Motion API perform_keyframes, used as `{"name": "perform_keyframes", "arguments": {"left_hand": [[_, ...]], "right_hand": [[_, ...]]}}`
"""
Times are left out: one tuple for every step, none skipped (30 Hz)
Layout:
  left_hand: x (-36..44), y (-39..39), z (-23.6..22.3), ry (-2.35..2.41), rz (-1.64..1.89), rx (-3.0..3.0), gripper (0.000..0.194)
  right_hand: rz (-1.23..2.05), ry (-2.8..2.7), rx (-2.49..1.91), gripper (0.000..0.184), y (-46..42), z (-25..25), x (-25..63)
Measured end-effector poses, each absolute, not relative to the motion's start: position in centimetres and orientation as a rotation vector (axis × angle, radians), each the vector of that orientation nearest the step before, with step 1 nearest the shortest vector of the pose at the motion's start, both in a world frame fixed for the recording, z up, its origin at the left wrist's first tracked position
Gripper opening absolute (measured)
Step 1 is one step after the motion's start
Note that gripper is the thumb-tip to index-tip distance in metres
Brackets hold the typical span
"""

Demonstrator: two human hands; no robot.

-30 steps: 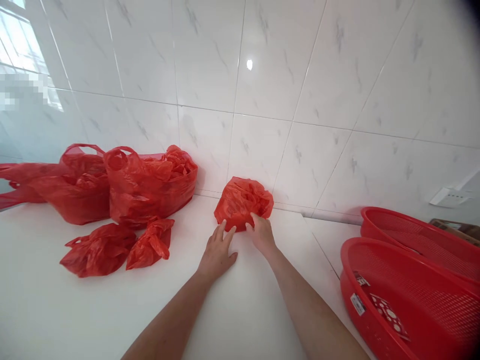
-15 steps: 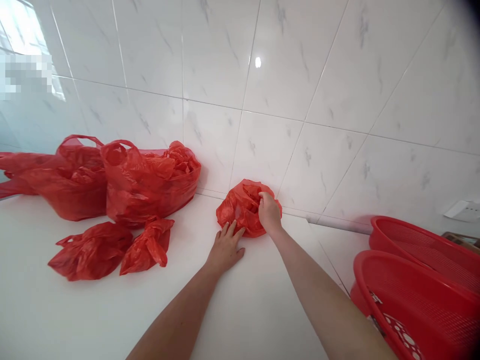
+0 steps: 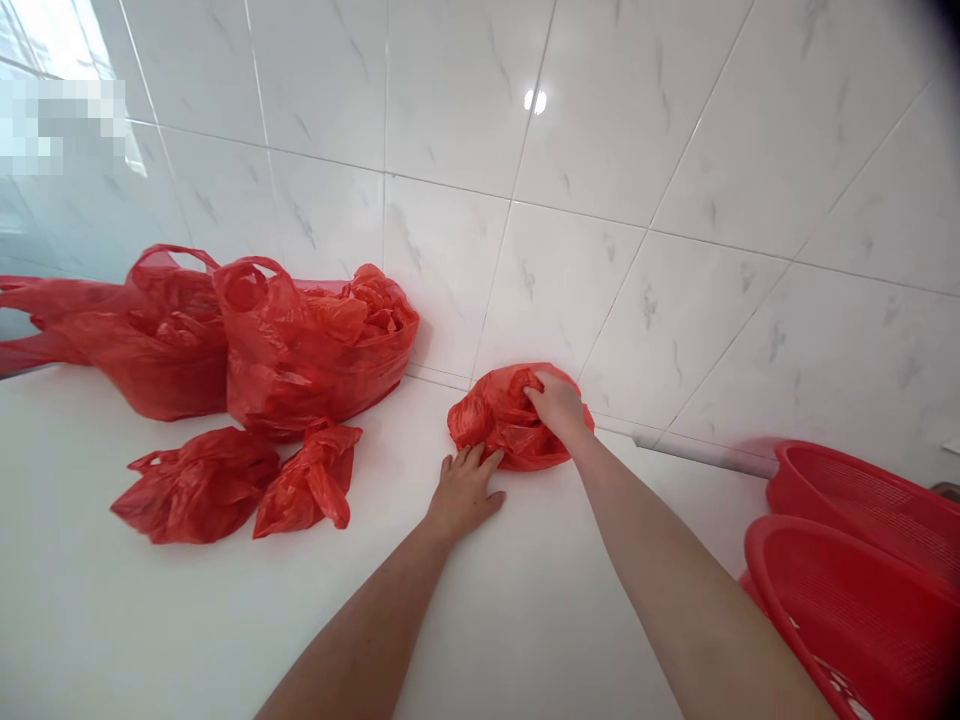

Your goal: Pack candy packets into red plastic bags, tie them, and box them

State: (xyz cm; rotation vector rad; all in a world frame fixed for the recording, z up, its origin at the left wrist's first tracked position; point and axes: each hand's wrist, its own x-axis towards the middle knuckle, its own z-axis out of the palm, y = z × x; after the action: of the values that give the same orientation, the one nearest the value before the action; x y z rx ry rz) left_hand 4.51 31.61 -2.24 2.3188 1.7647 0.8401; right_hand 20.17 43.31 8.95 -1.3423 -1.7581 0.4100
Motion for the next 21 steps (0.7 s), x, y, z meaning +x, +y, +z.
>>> {"name": "perform_keyframes", "arguments": {"left_hand": [[4.5,31.7,-2.3,1.778,0.845,2.312,0.063],[4.6,31.7,-2.3,1.789,0.852,2.304,0.063],[4.6,31.7,-2.3,1.795,0.859,2.299,0.062],[4.6,31.7,-2.4,1.8,0.867,2.295,0.061],[4.6,31.7,-2.4,1.803,0.873,2.293,0.06],[4.7,31.7,-2.4,1.805,0.876,2.292,0.059],[4.6,31.7,-2.4,1.81,0.879,2.291,0.059],[4.6,31.7,-2.4,1.817,0.879,2.291,0.058],[4.6,31.7,-2.5,1.824,0.879,2.291,0.058],[4.6,31.7,-2.5,1.834,0.877,2.29,0.058],[4.6,31.8,-2.5,1.846,0.875,2.287,0.058],[4.6,32.0,-2.6,1.861,0.873,2.281,0.058],[4.7,32.2,-2.6,1.879,0.87,2.272,0.057],[4.7,32.5,-2.6,1.9,0.867,2.258,0.058],[4.8,32.8,-2.6,1.925,0.865,2.24,0.059],[4.9,33.2,-2.7,1.949,0.863,2.218,0.062],[4.9,33.5,-2.7,1.973,0.862,2.195,0.065],[5.0,33.9,-2.8,1.999,0.86,2.167,0.068],[5.0,34.1,-2.8,2.023,0.86,2.139,0.072],[5.1,34.3,-2.7,2.043,0.867,2.112,0.076],[5.1,34.4,-2.7,2.061,0.895,2.092,0.078]], "right_hand": [[0.429,-1.699,-1.325,0.013,43.2,9.3,20.4],[0.459,-1.639,-1.309,0.014,43.0,9.8,20.7],[0.502,-1.578,-1.296,0.015,43.0,10.2,21.1],[0.56,-1.516,-1.285,0.016,43.0,10.7,21.4],[0.63,-1.454,-1.274,0.016,43.1,11.2,21.8],[0.707,-1.391,-1.262,0.016,43.2,11.7,22.3],[0.788,-1.332,-1.248,0.017,43.3,12.1,22.9],[0.867,-1.277,-1.228,0.018,43.4,12.6,23.5],[0.938,-1.226,-1.203,0.021,43.4,13.0,24.2],[0.996,-1.181,-1.173,0.024,43.2,13.4,24.9],[1.042,-1.139,-1.135,0.027,43.0,13.8,25.7],[1.075,-1.101,-1.095,0.029,42.6,14.1,26.6],[1.095,-1.062,-1.047,0.03,42.1,14.4,27.4],[1.108,-1.018,-0.989,0.029,41.5,14.6,28.2],[1.117,-0.975,-0.931,0.028,40.7,14.8,28.9],[1.117,-0.934,-0.875,0.026,40.0,14.9,29.6],[1.114,-0.889,-0.822,0.025,39.2,15.0,30.3],[1.114,-0.844,-0.776,0.023,38.3,14.9,30.7],[1.117,-0.808,-0.745,0.022,37.5,14.7,31.1],[1.114,-0.788,-0.747,0.021,36.6,14.3,31.2],[1.099,-0.789,-0.788,0.02,35.8,13.7,31.2]]}}
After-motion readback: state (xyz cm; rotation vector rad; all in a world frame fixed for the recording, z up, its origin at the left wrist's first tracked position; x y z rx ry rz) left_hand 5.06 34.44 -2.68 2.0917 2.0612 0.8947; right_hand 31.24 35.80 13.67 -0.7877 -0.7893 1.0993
